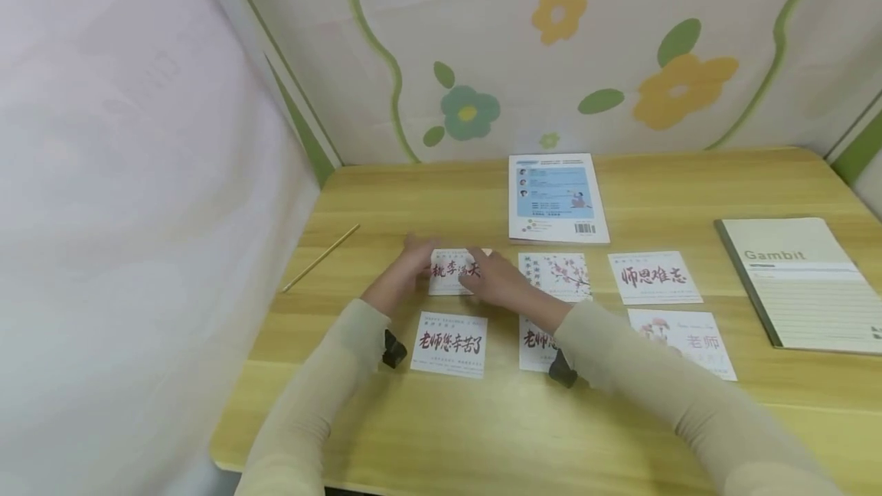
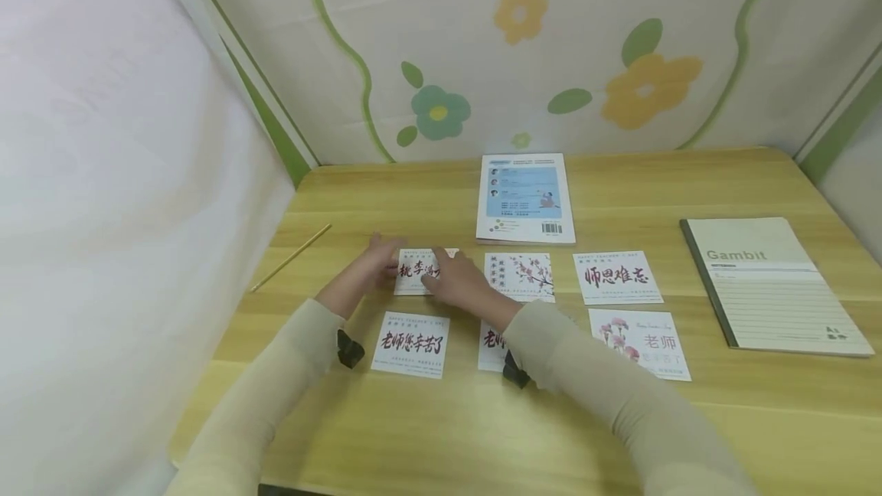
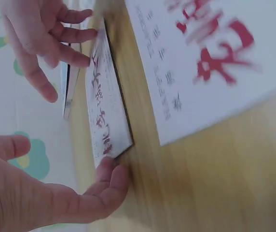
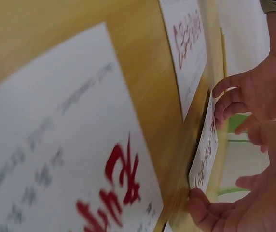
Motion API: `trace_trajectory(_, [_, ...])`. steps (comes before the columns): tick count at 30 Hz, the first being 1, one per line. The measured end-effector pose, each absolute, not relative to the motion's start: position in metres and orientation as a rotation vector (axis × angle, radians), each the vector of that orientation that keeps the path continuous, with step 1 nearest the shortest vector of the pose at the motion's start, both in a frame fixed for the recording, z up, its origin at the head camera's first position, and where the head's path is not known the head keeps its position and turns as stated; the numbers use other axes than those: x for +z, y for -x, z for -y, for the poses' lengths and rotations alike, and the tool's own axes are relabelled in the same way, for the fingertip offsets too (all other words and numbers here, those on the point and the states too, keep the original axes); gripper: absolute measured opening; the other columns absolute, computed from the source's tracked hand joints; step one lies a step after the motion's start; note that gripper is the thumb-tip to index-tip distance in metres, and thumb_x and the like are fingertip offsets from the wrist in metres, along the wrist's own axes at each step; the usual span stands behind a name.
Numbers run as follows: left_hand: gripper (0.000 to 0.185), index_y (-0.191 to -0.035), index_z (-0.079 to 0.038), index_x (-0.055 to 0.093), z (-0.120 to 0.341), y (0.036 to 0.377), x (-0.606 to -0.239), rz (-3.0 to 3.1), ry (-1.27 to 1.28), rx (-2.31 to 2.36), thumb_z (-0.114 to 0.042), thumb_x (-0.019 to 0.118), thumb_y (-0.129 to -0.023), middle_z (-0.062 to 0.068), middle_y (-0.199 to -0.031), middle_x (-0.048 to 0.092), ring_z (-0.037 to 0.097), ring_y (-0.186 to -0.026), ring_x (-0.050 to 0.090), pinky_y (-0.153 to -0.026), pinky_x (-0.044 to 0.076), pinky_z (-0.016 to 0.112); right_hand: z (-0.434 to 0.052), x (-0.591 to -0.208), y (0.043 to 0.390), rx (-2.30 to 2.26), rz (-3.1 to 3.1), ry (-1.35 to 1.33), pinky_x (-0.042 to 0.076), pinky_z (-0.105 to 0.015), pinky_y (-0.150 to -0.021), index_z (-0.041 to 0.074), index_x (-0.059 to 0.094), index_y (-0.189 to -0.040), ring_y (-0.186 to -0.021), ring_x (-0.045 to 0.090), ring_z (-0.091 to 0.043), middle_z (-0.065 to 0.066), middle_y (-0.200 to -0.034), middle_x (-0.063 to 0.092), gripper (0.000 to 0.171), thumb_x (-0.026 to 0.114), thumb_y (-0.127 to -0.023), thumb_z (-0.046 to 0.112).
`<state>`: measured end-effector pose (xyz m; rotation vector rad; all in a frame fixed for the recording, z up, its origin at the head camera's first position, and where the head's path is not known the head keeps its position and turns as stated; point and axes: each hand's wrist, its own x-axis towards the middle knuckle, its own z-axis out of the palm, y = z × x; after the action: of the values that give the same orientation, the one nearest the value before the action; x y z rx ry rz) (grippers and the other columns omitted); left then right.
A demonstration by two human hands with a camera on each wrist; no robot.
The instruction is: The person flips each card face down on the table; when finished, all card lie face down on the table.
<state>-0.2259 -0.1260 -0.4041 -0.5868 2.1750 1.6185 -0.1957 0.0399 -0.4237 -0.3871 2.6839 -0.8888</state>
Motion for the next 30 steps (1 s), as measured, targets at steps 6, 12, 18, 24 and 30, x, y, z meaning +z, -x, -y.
trace_trajectory(6, [0.051,-0.138,-0.004,0.037,0.126,0.218,-0.394,-1.721,0.359,2.029,-0.034,0.036,-0.096,0.018,-0.12,0.05,0.027,-0.101,0.051,-0.087,0.044,0.041,-0.032,-0.408,0.195,-1.28,-2.464,0.271,0.04,-0.052,-0.091,0.007,0.024,-0.145,-0.111,0.051,-0.037,-0.023,-0.126,0.051,0.077,0.028,-0.091,0.062])
trace_trajectory(12, [0.041,-0.133,-0.011,0.048,0.105,0.213,-0.394,-2.156,-0.033,1.802,-0.023,0.049,-0.094,0.015,-0.13,0.046,0.029,-0.11,0.048,-0.089,0.043,0.043,-0.045,-0.391,0.203,-1.785,-2.285,0.146,0.051,-0.04,-0.079,0.0,0.04,-0.135,-0.092,0.06,-0.032,-0.025,-0.106,0.059,0.046,0.035,-0.1,0.03])
trace_trajectory(18, [0.044,-0.129,-0.016,0.051,0.124,0.22,-0.405,-2.389,-0.047,1.505,-0.017,0.065,-0.086,0.014,-0.115,0.055,0.026,-0.091,0.058,-0.073,0.051,0.033,-0.061,-0.4,0.211,-1.783,-2.427,0.128,0.052,-0.032,-0.054,0.011,0.038,-0.139,-0.066,0.059,-0.026,-0.02,-0.088,0.06,0.054,0.054,-0.088,0.003])
trace_trajectory(24, [0.033,-0.114,-0.013,0.061,0.134,0.229,-0.423,-2.639,-0.083,1.15,-0.01,0.068,-0.082,0.01,-0.121,0.055,0.027,-0.109,0.051,-0.09,0.044,0.037,-0.065,-0.427,0.225,-1.249,-2.568,0.315,0.049,-0.03,-0.054,0.005,0.064,-0.112,-0.06,0.056,-0.022,-0.011,-0.075,0.057,0.03,0.067,-0.082,0.008])
trace_trajectory(30, [0.03,-0.11,-0.013,0.062,0.126,0.23,-0.433,-2.781,-0.075,0.799,-0.02,0.07,-0.082,0.011,-0.127,0.049,0.03,-0.114,0.046,-0.097,0.037,0.045,-0.063,-0.442,0.227,-0.933,-2.71,0.393,0.046,-0.038,-0.079,0.009,0.067,-0.109,-0.089,0.054,-0.025,-0.011,-0.104,0.06,0.029,0.07,-0.08,0.014])
